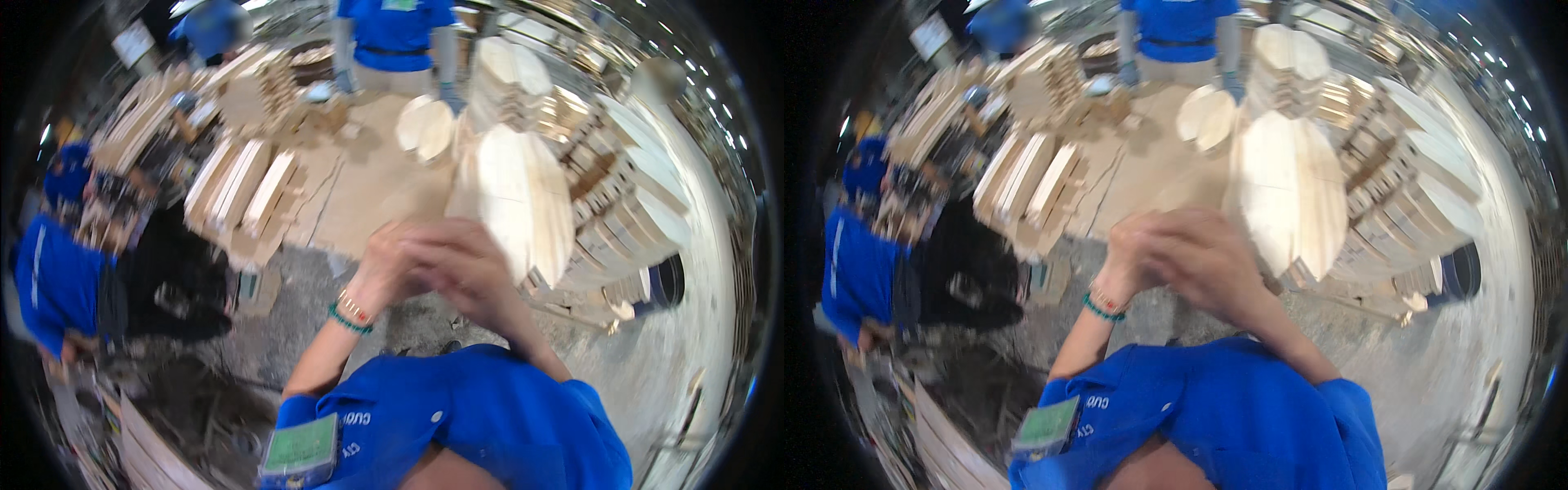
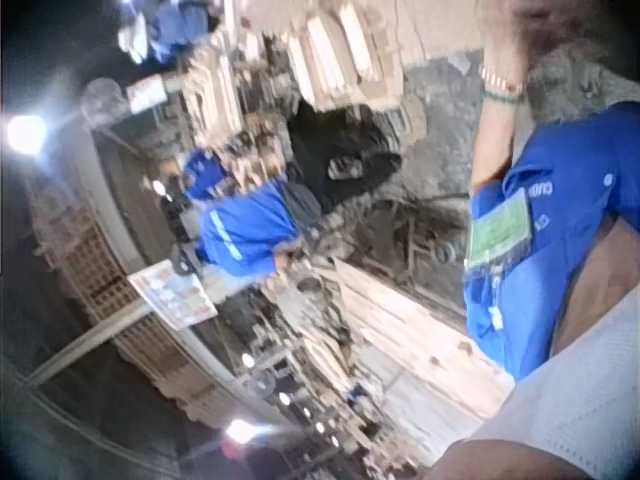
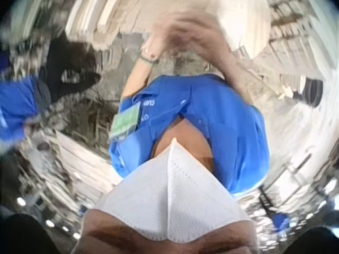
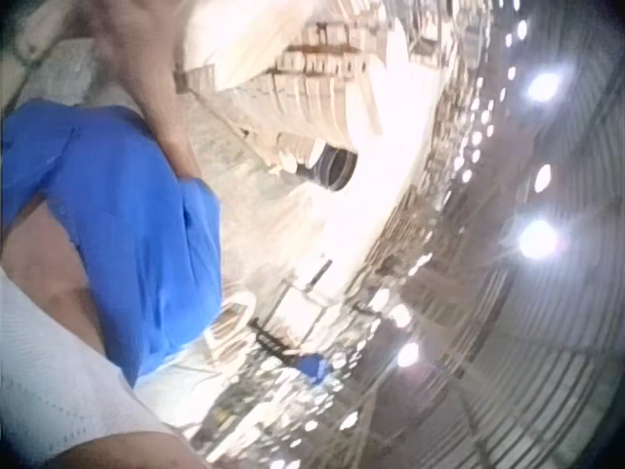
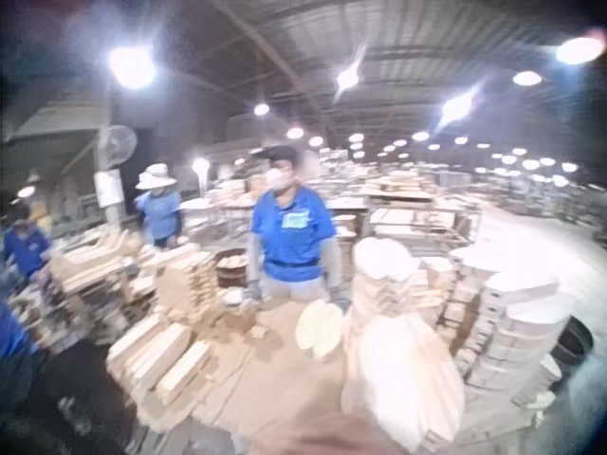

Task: The person repeatedly picks up curved wooden parts from a pile on the floor and stacks them into neat piles. The person handles the parts by hand, turning them over and aligning them before placing them down. The task continues throughout the clip with no visible final destination for the stacked parts.

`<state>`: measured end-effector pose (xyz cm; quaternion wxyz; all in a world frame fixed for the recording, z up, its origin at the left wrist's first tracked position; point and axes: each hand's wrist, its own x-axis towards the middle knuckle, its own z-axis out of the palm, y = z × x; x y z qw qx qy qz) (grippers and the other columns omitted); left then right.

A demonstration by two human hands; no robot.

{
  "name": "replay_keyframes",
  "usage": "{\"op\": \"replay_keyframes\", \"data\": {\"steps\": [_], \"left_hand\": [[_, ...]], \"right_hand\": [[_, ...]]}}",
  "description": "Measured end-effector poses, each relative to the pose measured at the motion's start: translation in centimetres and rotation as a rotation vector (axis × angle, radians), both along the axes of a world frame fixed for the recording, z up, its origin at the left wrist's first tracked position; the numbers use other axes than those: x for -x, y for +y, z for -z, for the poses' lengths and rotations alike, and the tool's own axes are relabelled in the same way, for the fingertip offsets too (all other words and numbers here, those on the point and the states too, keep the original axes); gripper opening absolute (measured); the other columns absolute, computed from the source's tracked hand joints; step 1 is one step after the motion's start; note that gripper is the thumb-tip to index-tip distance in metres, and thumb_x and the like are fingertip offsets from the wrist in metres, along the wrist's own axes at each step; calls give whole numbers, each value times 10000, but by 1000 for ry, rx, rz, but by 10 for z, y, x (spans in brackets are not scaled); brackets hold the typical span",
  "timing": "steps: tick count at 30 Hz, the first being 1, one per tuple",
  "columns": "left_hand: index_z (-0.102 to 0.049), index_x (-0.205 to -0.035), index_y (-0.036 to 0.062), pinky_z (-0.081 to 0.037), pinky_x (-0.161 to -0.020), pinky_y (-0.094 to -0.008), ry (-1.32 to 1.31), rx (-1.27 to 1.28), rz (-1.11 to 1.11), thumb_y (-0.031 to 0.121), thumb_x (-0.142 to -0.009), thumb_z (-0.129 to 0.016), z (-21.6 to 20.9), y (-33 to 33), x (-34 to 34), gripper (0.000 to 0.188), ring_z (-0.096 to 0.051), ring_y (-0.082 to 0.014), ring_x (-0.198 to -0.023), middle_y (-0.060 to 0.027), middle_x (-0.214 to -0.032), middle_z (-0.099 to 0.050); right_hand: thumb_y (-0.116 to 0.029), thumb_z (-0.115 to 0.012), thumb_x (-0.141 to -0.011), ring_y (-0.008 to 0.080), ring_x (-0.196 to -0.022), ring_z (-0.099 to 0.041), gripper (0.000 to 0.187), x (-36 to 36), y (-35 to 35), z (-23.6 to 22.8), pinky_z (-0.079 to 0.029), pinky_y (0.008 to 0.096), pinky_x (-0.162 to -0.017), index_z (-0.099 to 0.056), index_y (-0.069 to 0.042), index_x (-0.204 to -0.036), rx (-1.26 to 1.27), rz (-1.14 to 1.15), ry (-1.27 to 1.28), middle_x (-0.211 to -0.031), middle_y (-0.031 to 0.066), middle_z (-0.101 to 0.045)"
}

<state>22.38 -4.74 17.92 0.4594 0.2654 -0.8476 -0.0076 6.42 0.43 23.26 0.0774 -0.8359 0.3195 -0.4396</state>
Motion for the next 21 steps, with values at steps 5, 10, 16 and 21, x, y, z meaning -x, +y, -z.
{"op": "replay_keyframes", "data": {"steps": [5,10,16,21], "left_hand": [[-666,-820,160,-507,-630,-351,-304,-189,-92,294,-581,-812,-8,30,-10,310,-629,-221,-697,-8,-750,-642],[-676,-805,133,-511,-580,-339,-373,-251,50,378,-605,-843,-21,43,-9,358,-657,-205,-687,-13,-750,-661],[-693,-889,66,-515,-623,-315,-272,-403,222,202,-652,-829,5,35,-10,305,-655,-221,-655,-82,-738,-666],[-689,-836,52,-508,-579,-288,38,-834,184,161,-754,-786,54,27,-11,168,-643,-214,-602,-75,-689,-670]], "right_hand": [[-153,-679,-840,233,-956,-618,208,-6,-5,20,-466,386,-859,-680,-105,-1042,-51,-115,-42,-1045,41,-653],[-197,-646,-885,236,-915,-612,177,-1,-1,22,-473,351,-781,-684,-106,-1033,-293,-183,-120,-939,52,-632],[-207,-636,-898,263,-799,-623,188,19,9,35,-483,343,-698,-697,-73,-1014,-504,-49,-141,-885,81,-639],[-219,-621,-916,226,-790,-654,211,44,36,50,-488,322,-682,-690,-52,-1024,-737,87,-196,-879,95,-684]]}}
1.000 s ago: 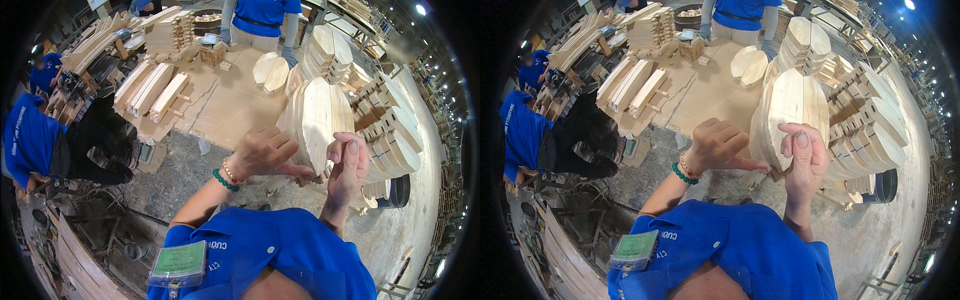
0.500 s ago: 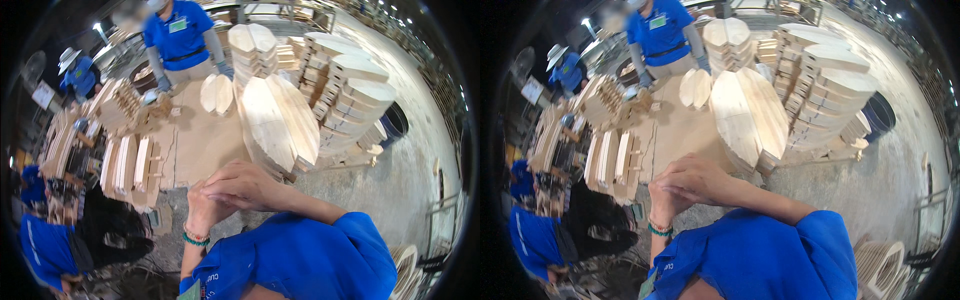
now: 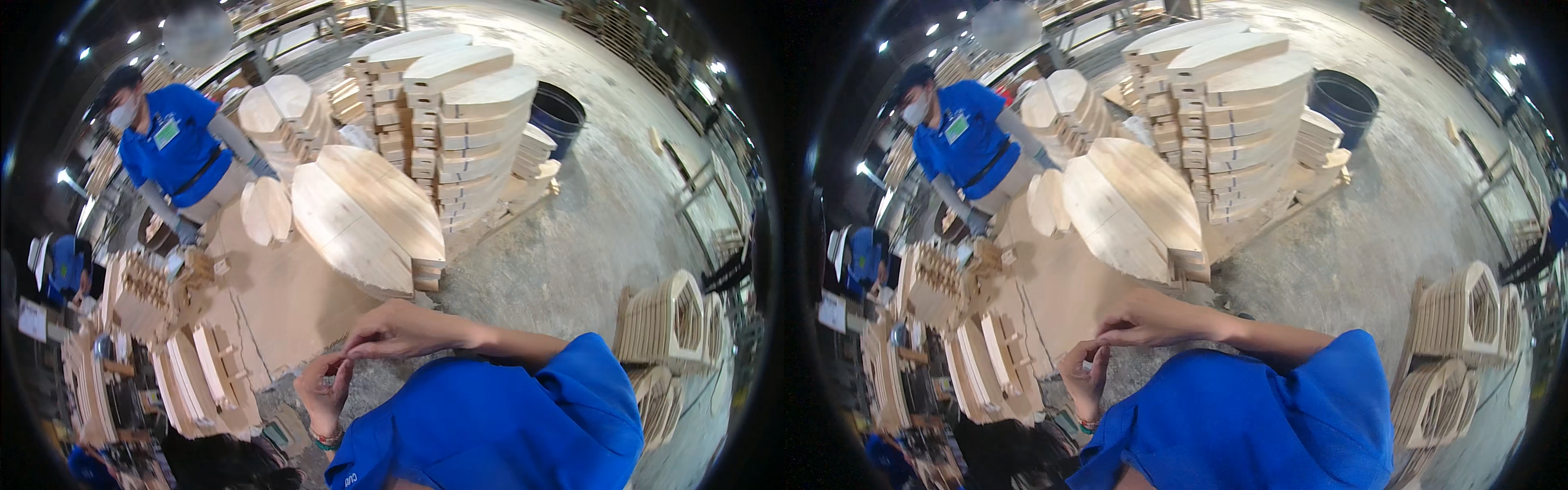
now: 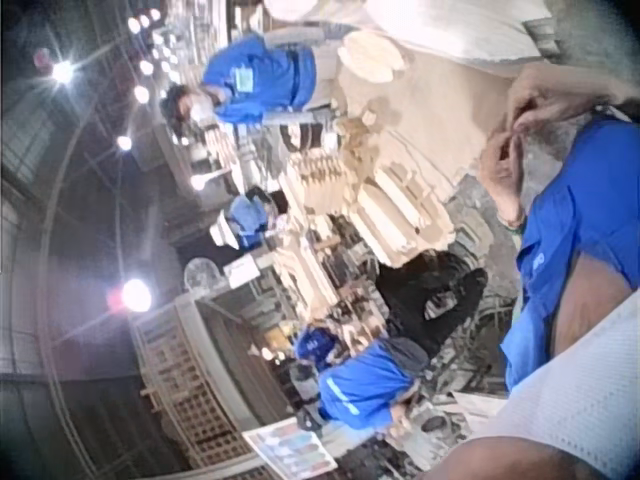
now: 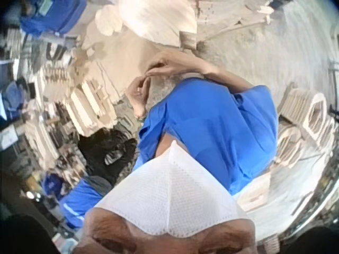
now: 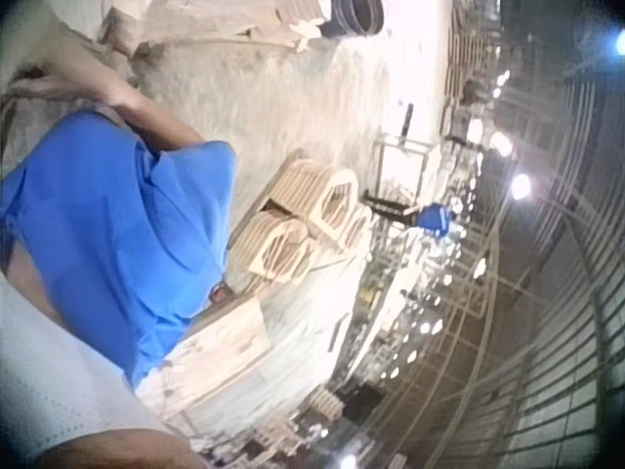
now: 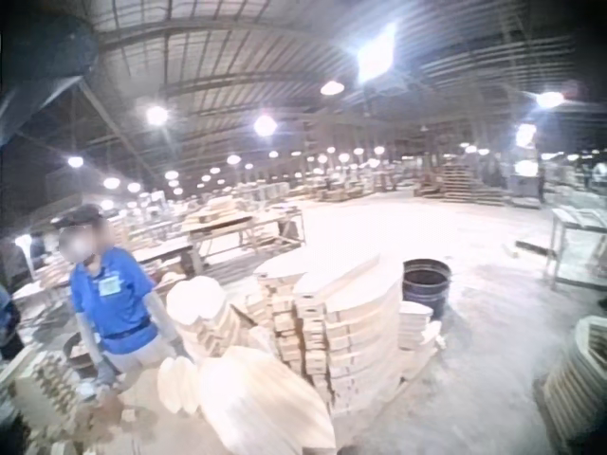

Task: The person repeatedly picks up curved wooden parts from a pile on the floor and stacks them into neat piles. The person handles the parts by hand, turning them over and aligning them before placing them down. The task continues throughout the clip with no visible final destination for the stacked parts.

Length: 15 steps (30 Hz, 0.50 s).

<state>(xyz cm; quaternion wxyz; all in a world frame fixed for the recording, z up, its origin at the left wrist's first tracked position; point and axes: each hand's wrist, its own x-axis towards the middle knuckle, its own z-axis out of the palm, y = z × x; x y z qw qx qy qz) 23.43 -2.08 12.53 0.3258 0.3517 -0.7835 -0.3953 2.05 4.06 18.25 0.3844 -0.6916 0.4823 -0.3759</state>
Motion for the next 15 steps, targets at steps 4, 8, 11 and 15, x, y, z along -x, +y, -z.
{"op": "replay_keyframes", "data": {"steps": [4,8,11,15], "left_hand": [[-652,-1065,64,-524,-649,-319,-323,-135,89,255,-814,-725,39,-9,4,324,-677,-225,-698,-107,-783,-691],[-603,-1184,114,-511,-763,-413,-787,43,363,454,-838,-642,86,-6,10,486,-672,-289,-879,-129,-954,-690],[-593,-1208,107,-488,-830,-439,-839,35,453,484,-839,-618,95,8,27,528,-644,-324,-975,-141,-1048,-675],[-559,-1270,89,-453,-902,-465,-892,12,521,466,-839,-614,112,24,51,575,-612,-347,-1055,-159,-1132,-655]], "right_hand": [[-295,-595,-925,222,-721,-657,274,24,41,30,-485,341,-660,-687,-54,-1017,-172,97,-42,-817,106,-685],[-355,-577,-914,251,-749,-689,323,53,88,103,-508,362,-700,-690,-70,-1014,-403,310,33,-849,121,-700],[-347,-575,-908,217,-754,-683,331,74,134,184,-515,360,-685,-684,-56,-1021,-602,495,146,-851,117,-696],[-355,-595,-821,257,-746,-684,327,93,232,296,-524,409,-723,-705,-81,-961,-827,637,617,-808,126,-702]]}}
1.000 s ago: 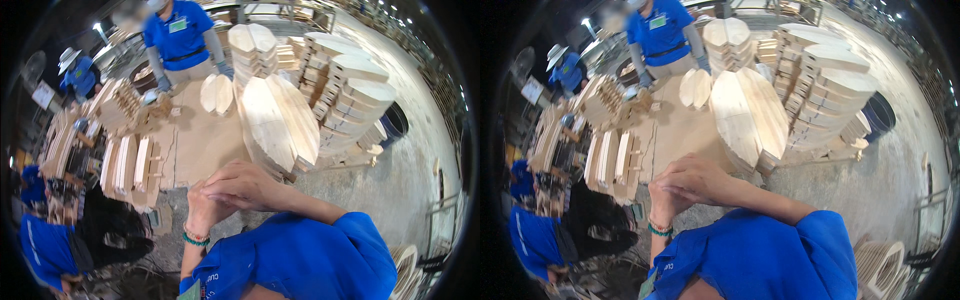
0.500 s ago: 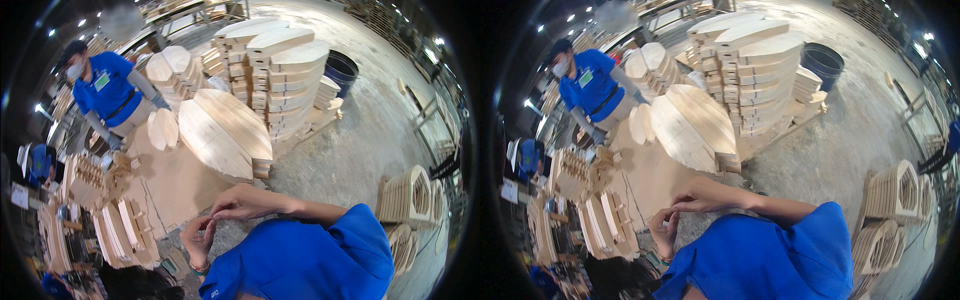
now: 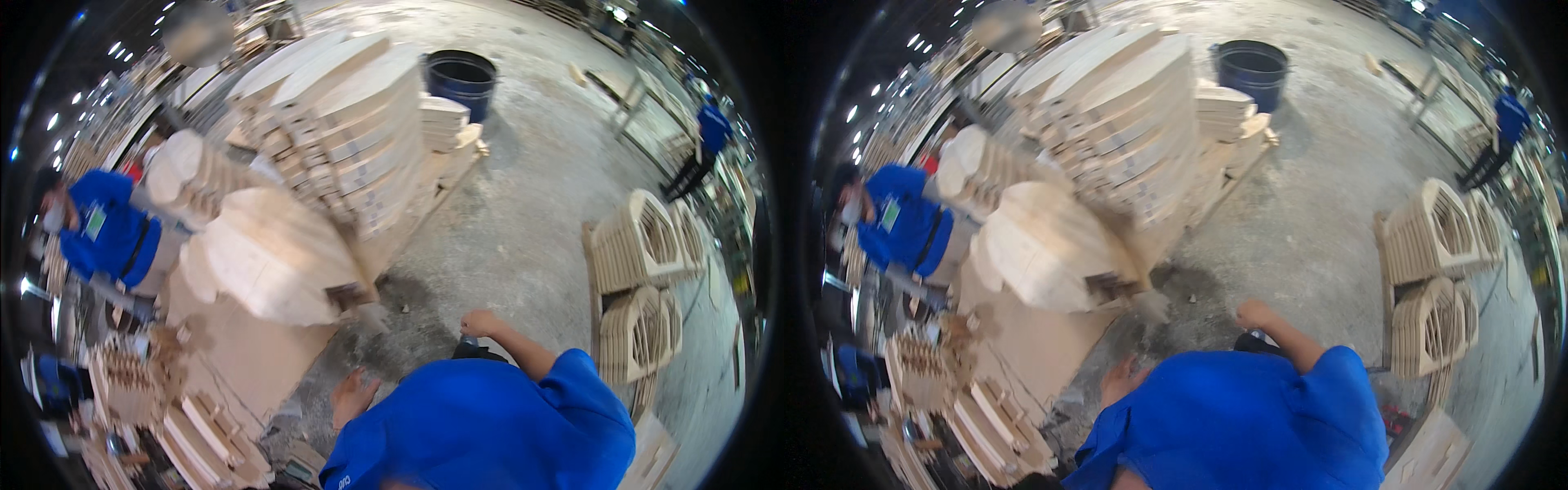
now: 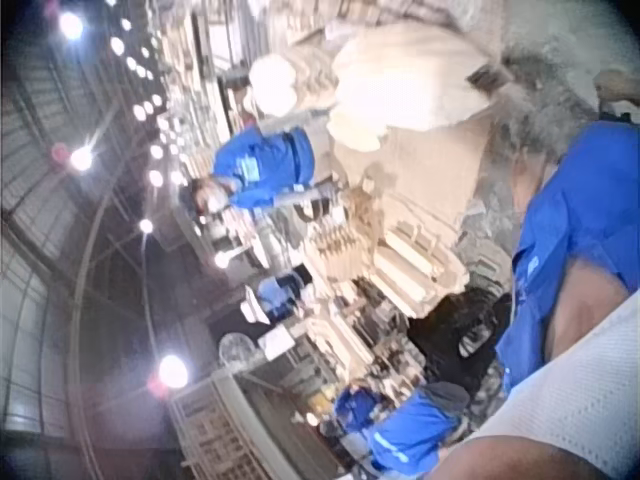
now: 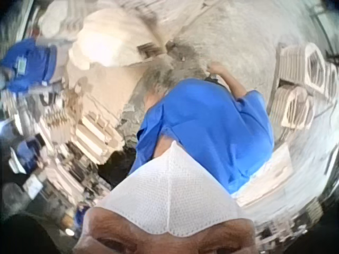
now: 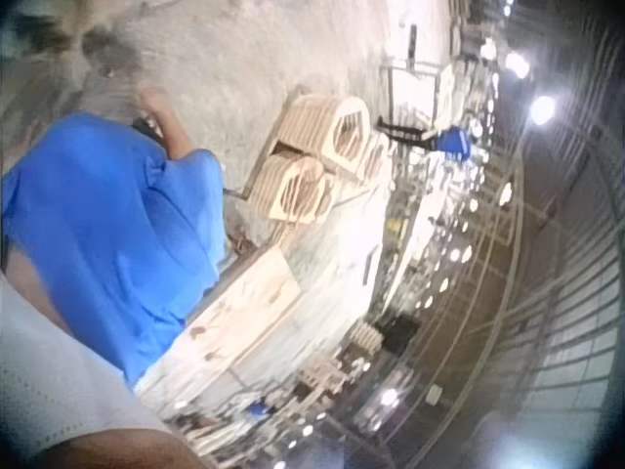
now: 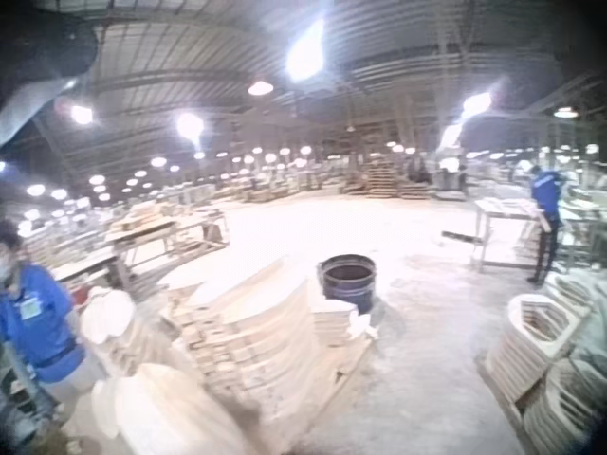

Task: The person repeatedly picks up curved wooden parts from a pile on the floor and stacks them into neat piles. The person handles the parts by hand, turning them over and aligning them before placing them down. The task continues throughout the clip with no visible final destination for the stacked parts.

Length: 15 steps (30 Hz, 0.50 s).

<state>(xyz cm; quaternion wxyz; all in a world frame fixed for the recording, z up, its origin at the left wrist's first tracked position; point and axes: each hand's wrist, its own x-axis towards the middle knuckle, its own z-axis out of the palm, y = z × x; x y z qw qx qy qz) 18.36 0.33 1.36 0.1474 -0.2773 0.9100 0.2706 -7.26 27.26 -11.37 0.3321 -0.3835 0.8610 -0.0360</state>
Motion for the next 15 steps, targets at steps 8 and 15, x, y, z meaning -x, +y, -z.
{"op": "replay_keyframes", "data": {"steps": [8,15], "left_hand": [[-549,-1289,90,-467,-881,-431,-164,18,126,444,-838,-631,18,26,45,579,-626,-315,-1032,-145,-1113,-663],[-558,-1272,85,-487,-826,-410,-201,47,268,428,-837,-650,1,89,132,562,-640,-299,-992,-141,-1066,-671]], "right_hand": [[-202,-519,-833,204,-627,-686,270,6,181,72,-539,373,-540,-690,-33,-956,-62,916,-399,-750,131,-703],[-167,-526,-836,182,-585,-655,232,7,260,76,-514,347,-481,-666,-28,-959,208,1496,-456,-753,105,-693]]}}
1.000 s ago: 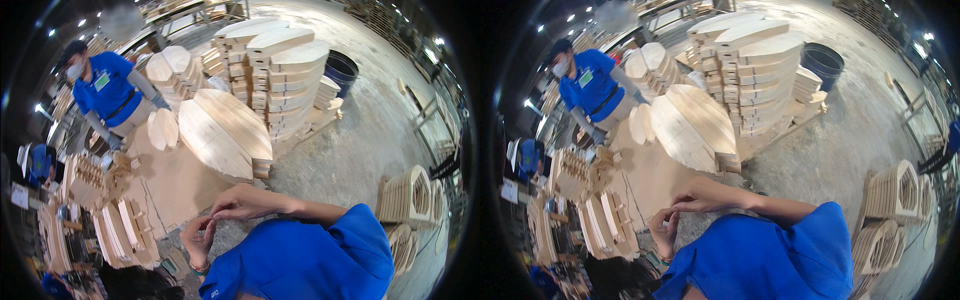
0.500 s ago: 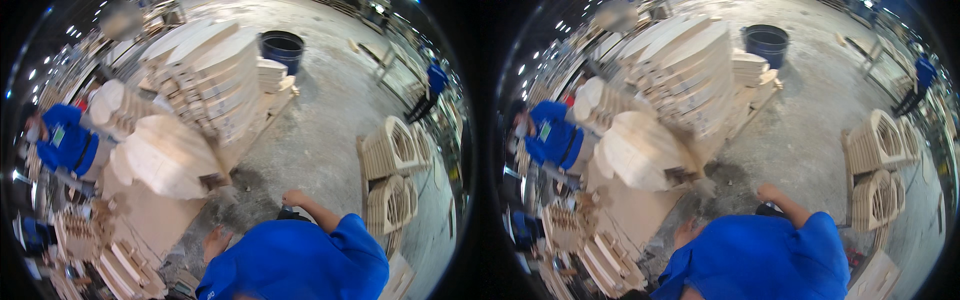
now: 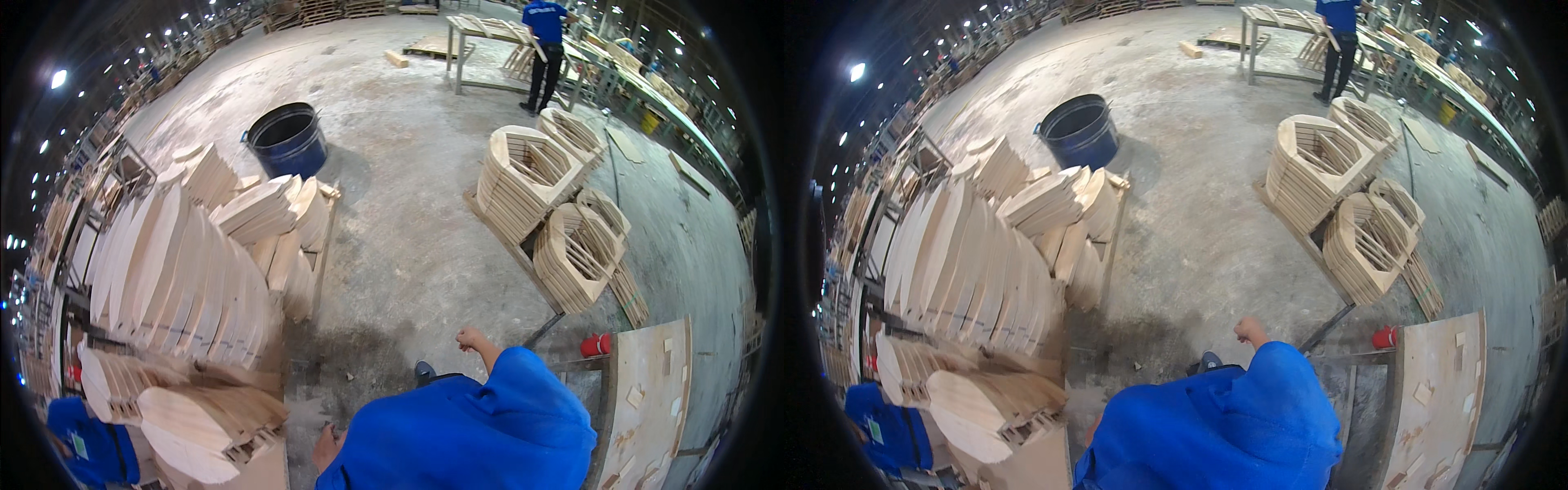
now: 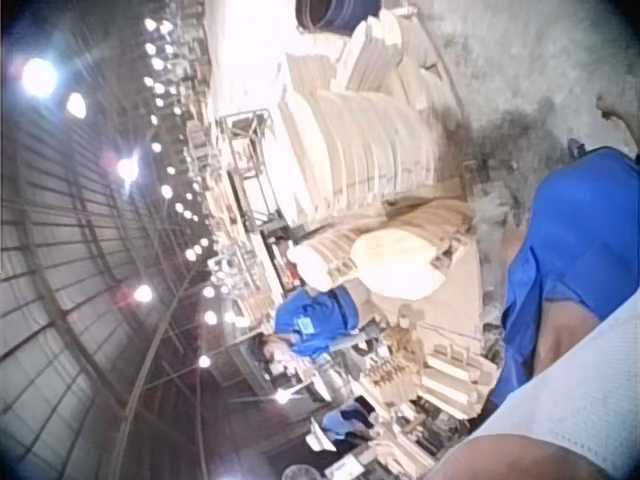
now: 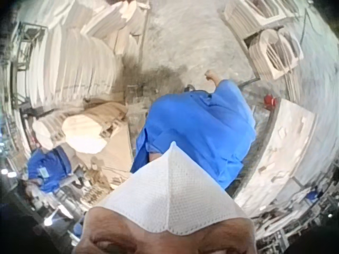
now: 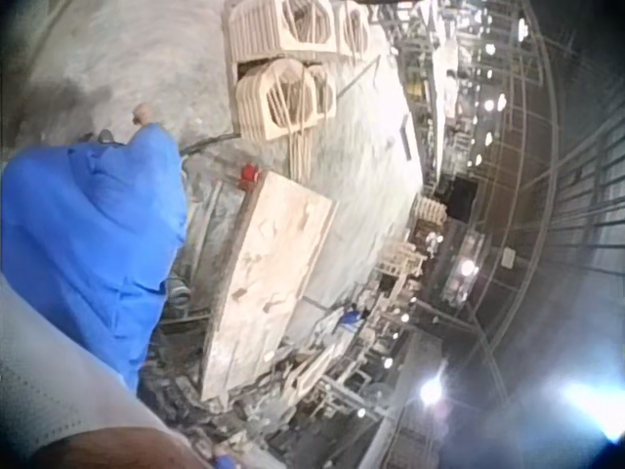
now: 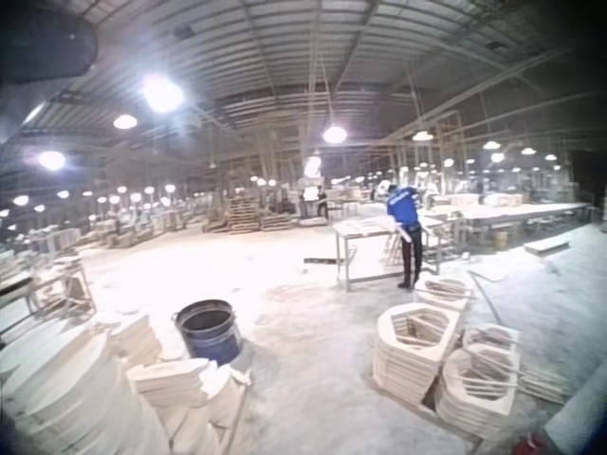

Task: The person repeatedly picks up curved wooden parts from a pile on the floor and stacks them into neat piles. The person handles the parts by hand, turning them over and aligning them before placing them down. The task continues throughout the clip with no visible final destination for the stacked parts.

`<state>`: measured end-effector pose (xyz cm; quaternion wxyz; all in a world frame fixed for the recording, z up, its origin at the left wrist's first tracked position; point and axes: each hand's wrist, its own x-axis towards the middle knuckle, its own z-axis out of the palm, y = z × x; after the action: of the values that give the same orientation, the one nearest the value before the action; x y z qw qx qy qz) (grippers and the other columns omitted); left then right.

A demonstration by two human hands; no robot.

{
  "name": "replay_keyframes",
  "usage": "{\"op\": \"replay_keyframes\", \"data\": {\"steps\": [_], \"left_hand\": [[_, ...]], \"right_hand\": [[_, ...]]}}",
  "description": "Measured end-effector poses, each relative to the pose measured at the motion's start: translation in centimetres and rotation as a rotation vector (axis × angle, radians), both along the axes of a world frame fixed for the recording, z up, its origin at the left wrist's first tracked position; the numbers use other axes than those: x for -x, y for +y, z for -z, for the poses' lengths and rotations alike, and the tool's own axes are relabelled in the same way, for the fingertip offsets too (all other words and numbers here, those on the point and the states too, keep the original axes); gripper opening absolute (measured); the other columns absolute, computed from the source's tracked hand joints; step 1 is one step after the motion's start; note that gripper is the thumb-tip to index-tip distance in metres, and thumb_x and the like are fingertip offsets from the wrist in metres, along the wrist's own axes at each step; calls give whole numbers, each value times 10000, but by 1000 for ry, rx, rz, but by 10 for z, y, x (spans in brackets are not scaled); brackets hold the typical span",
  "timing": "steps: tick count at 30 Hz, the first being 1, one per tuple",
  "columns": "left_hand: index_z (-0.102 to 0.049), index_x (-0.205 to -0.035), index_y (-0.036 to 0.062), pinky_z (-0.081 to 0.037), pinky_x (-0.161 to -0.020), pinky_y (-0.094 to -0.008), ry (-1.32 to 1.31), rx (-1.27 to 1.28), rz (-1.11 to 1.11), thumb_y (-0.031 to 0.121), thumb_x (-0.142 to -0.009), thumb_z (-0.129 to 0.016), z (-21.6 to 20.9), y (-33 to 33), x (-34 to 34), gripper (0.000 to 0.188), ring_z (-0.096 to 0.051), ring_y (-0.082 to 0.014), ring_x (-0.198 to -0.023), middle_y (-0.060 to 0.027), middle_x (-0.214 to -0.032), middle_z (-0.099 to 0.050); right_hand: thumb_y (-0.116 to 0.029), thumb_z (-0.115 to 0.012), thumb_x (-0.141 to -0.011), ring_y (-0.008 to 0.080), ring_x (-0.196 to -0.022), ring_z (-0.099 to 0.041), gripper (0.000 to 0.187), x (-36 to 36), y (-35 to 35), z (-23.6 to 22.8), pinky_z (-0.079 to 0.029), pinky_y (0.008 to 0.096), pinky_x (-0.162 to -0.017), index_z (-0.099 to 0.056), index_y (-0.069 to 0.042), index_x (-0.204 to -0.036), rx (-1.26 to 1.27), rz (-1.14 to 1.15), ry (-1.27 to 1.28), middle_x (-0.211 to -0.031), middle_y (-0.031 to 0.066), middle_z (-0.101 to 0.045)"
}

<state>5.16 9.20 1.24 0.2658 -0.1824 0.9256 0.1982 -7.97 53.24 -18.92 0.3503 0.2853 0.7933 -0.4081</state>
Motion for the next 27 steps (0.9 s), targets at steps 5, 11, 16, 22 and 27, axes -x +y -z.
{"op": "replay_keyframes", "data": {"steps": [5,11,16,22,27], "left_hand": [[-569,-1250,73,-498,-786,-398,106,-8,112,396,-829,-678,-17,44,61,542,-653,-295,-944,-141,-1020,-679],[-590,-1219,62,-500,-782,-391,204,-93,297,388,-811,-702,-7,57,101,534,-664,-307,-904,-136,-951,-696],[-592,-1220,68,-502,-794,-384,88,-127,383,405,-802,-705,4,54,133,549,-669,-292,-910,-118,-948,-706],[-577,-1258,97,-496,-842,-388,69,-86,479,410,-815,-677,8,27,185,552,-670,-293,-951,-112,-971,-713],[-577,-1260,92,-492,-860,-392,97,-79,550,406,-818,-663,9,28,224,549,-662,-306,-982,-138,-1016,-705]], "right_hand": [[-169,-513,-842,164,-564,-630,248,1,10,7,-487,315,-457,-665,-36,-984,121,162,-14,-746,103,-681],[-200,-526,-857,157,-553,-615,247,-16,37,3,-471,308,-442,-656,-46,-1000,165,350,76,-760,113,-677],[-237,-546,-877,160,-566,-614,243,-74,72,2,-469,299,-450,-632,-45,-1000,67,620,106,-781,117,-677],[-227,-572,-859,181,-625,-628,219,-146,30,4,-504,346,-529,-623,-71,-1004,142,887,-29,-797,116,-671],[-187,-545,-853,209,-639,-641,186,-190,-9,1,-514,369,-542,-645,-59,-943,147,1023,11,-796,117,-678]]}}
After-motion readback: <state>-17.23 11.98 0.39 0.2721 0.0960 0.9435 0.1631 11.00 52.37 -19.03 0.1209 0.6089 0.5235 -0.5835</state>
